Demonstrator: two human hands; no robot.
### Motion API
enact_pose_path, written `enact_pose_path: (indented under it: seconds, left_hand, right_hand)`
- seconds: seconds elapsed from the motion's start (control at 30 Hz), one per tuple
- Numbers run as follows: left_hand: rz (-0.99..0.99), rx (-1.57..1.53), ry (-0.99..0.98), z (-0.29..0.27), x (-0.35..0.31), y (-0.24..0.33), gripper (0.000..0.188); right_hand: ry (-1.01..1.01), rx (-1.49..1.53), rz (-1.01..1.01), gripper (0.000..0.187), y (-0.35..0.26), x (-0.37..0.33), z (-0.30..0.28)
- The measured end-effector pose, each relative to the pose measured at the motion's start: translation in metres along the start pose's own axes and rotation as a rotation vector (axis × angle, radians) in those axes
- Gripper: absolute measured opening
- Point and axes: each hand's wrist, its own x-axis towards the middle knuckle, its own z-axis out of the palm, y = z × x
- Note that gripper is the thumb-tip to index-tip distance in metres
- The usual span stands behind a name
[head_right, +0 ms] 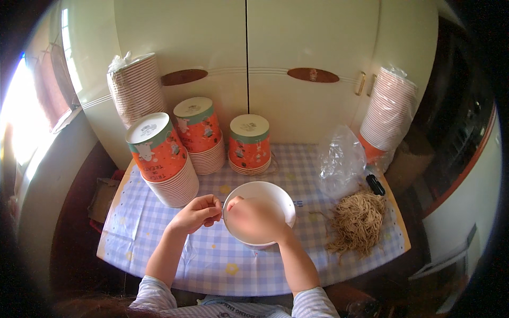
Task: Organizing and tying paper bowls with rubber bands.
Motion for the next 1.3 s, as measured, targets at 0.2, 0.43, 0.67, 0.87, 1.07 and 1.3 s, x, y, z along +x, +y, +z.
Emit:
enact_pose_path:
  seconds: [0.2,0.43,0.67,0.87,1.07,1.3]
  left_hand:
    - [0.041,-0.111,0.058,0.009,0.002,0.001,0.012]
    - [0.161,0.050,0.160,0.013,0.005,-0.004,0.011]
    - [0.144,0.129,0.136,0.017,0.004,-0.006,0.012]
    - [0.109,0.125,0.054,0.018,0.000,-0.003,0.014]
    - [0.085,0.175,0.060,0.019,-0.001,-0.004,0.013]
    - [0.025,-0.034,-0.039,0.020,-0.002,0.001,0.011]
  right_hand:
    - [0.054,0.275,-0.019,0.012,0.002,0.000,0.000]
    - [0.071,0.307,-0.065,0.010,0.001,0.004,0.003]
    - [0.116,0.215,-0.150,0.016,0.000,0.006,0.005]
    - [0.154,0.203,-0.111,0.016,-0.005,0.006,0.007]
    - [0.173,0.029,-0.082,0.015,-0.006,0.002,0.005]
    - [0.083,-0.040,-0.074,0.013,-0.012,-0.008,-0.010]
